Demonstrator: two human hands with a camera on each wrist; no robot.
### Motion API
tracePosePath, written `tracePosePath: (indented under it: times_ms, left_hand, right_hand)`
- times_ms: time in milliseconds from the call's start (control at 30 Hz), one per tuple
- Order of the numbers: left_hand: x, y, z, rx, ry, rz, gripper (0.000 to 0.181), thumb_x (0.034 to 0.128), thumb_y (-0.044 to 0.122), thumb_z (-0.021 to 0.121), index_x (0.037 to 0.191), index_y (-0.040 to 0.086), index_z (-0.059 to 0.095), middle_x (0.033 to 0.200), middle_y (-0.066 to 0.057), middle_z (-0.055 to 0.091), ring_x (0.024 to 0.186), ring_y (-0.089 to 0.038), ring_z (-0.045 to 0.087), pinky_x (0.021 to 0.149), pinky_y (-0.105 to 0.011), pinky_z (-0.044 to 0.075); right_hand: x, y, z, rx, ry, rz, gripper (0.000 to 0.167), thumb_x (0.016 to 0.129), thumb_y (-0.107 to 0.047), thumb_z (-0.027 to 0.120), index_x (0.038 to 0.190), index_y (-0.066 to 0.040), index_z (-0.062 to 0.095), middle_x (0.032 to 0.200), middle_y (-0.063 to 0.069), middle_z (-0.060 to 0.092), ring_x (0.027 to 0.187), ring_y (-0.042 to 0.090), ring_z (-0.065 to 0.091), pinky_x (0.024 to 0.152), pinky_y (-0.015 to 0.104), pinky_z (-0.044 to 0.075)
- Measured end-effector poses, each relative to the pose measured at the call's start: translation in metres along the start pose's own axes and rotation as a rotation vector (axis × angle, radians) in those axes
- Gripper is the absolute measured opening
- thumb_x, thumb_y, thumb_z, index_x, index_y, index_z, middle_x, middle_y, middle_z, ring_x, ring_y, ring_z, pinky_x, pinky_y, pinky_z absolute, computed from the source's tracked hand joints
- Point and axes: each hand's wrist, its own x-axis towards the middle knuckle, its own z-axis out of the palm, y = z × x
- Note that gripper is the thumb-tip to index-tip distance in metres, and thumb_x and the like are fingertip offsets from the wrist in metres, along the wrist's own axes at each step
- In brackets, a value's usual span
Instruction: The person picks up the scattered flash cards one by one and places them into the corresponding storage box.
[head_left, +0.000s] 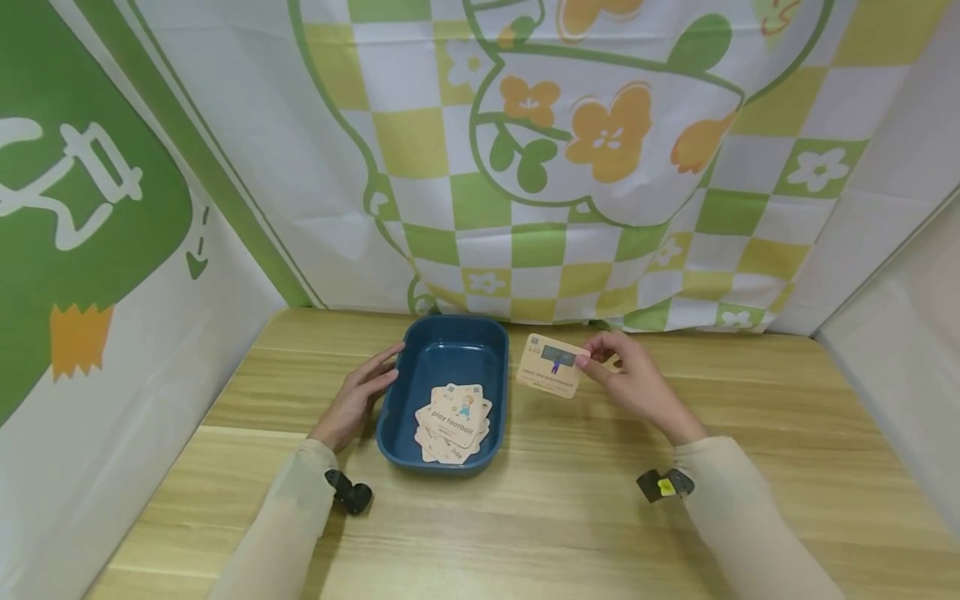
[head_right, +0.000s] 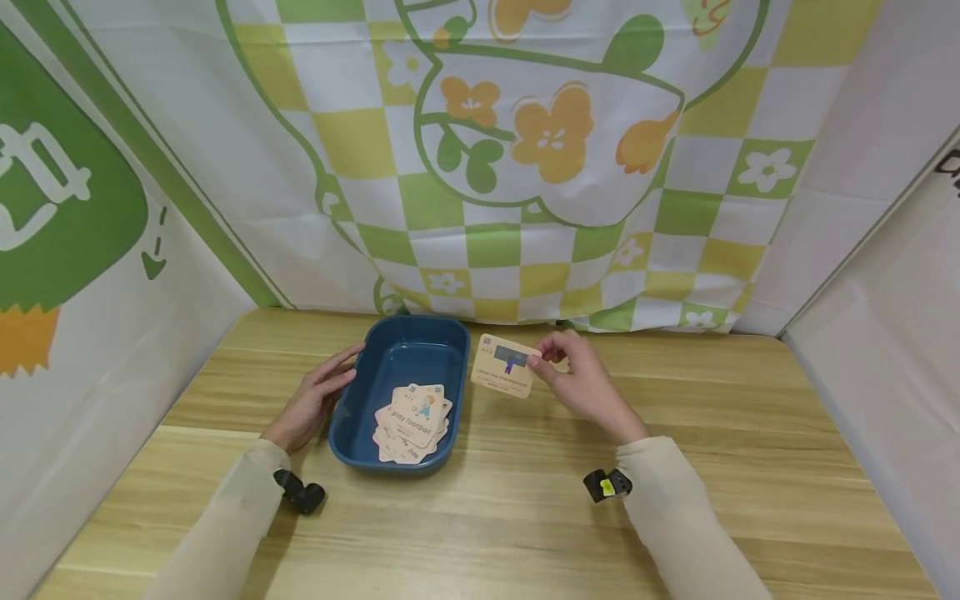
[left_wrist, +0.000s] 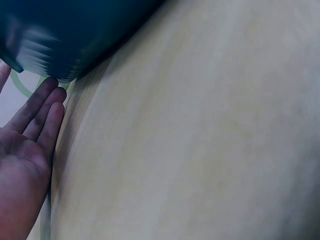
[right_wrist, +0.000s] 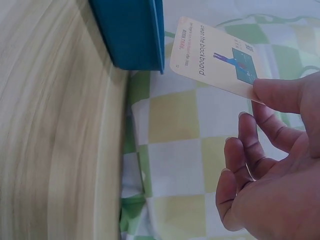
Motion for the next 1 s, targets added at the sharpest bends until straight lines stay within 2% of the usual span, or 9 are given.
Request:
tracePosePath:
  times_ms: [333,867,1000]
  left_hand:
    - [0.001,-0.001,-0.001,-0.004,0.001,0.003,0.053,0.1082,0.022,0.05,0.158,0.01,0.036,0.164,-0.013,0.027,0.149,-0.034,0.023,0.122,-0.053,0.017]
    - [0.0,0.001,0.001,-0.005,0.009,0.001,0.053,0.1082,0.021,0.05,0.158,0.009,0.037,0.163,-0.013,0.028,0.148,-0.034,0.025,0.122,-0.052,0.018]
    - [0.0,0.0,0.001,-0.004,0.005,0.003,0.053,0.1082,0.021,0.05,0.158,0.01,0.037,0.164,-0.013,0.028,0.149,-0.034,0.024,0.122,-0.052,0.018]
  right_hand:
    - [0.0,-0.018,0.006,0.009,-0.002,-0.065,0.006,0.096,-0.009,0.07,0.095,-0.003,0.066,0.095,0.009,0.061,0.093,0.025,0.053,0.083,0.043,0.041]
    - [0.01,-0.043,0.045,0.084,-0.07,-0.174,0.006,0.095,-0.008,0.071,0.095,-0.003,0.067,0.092,0.004,0.06,0.09,0.022,0.053,0.083,0.041,0.042]
    - [0.011,-0.049,0.053,0.087,-0.08,-0.186,0.006,0.094,-0.007,0.072,0.094,-0.003,0.068,0.092,0.004,0.061,0.09,0.022,0.054,0.084,0.043,0.044]
